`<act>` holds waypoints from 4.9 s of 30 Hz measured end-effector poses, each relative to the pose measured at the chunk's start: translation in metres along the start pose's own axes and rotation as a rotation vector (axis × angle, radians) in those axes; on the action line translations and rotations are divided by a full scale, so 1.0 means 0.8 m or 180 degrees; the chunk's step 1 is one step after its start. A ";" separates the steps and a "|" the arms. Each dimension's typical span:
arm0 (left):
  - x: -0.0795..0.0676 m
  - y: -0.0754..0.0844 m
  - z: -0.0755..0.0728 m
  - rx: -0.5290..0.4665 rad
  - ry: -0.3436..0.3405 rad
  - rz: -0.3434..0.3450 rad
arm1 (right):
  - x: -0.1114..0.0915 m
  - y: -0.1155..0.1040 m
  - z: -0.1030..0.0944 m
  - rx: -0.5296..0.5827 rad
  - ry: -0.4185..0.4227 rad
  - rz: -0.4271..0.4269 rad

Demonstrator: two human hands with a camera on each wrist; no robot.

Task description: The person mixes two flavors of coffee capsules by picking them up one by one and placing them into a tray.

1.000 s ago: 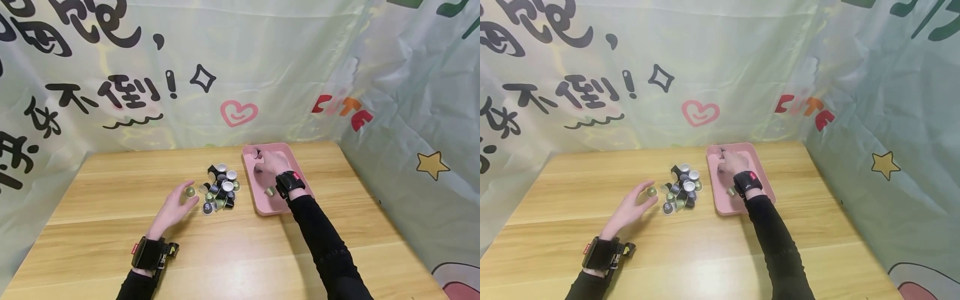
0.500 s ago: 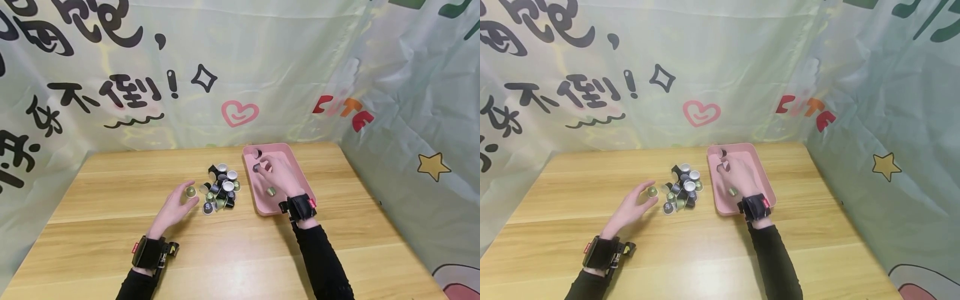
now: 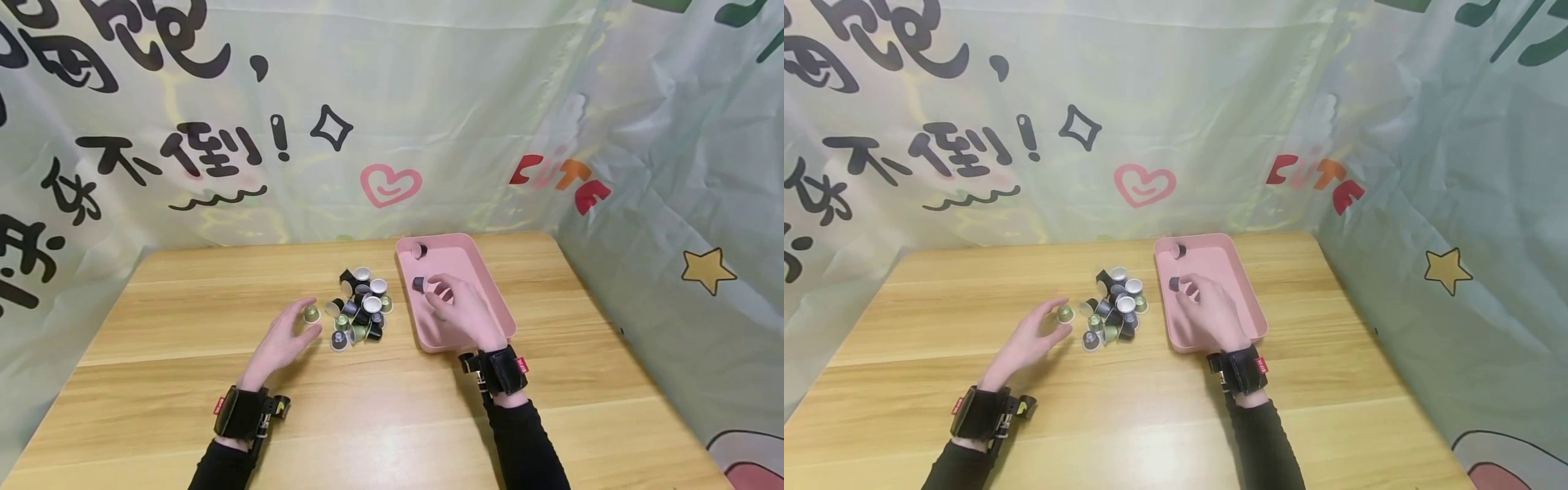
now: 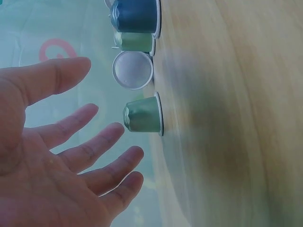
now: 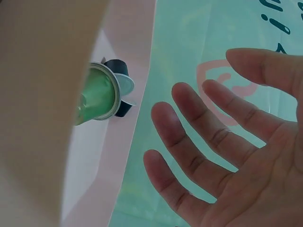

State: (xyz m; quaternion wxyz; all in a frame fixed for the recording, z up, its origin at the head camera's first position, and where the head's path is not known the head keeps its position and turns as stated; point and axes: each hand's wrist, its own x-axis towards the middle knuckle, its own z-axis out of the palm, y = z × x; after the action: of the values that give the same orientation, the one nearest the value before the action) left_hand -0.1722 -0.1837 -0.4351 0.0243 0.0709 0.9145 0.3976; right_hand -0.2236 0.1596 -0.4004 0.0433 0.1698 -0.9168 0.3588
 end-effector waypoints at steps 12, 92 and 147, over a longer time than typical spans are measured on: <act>-0.001 -0.003 -0.002 0.0064 -0.0104 -0.0015 | -0.003 0.007 -0.005 0.0257 0.0115 0.0150; 0.079 0.115 0.040 -0.0158 -0.0789 0.0771 | -0.007 0.037 -0.035 0.0339 0.0465 0.0281; 0.014 0.028 -0.005 -0.0440 0.0186 0.0359 | -0.006 0.009 -0.013 0.0359 0.0143 0.0071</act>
State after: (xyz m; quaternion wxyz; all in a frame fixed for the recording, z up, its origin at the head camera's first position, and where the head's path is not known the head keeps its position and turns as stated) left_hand -0.1809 -0.1695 -0.4157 -0.0201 0.1089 0.8797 0.4624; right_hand -0.2221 0.1729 -0.3981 0.0502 0.1537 -0.8958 0.4141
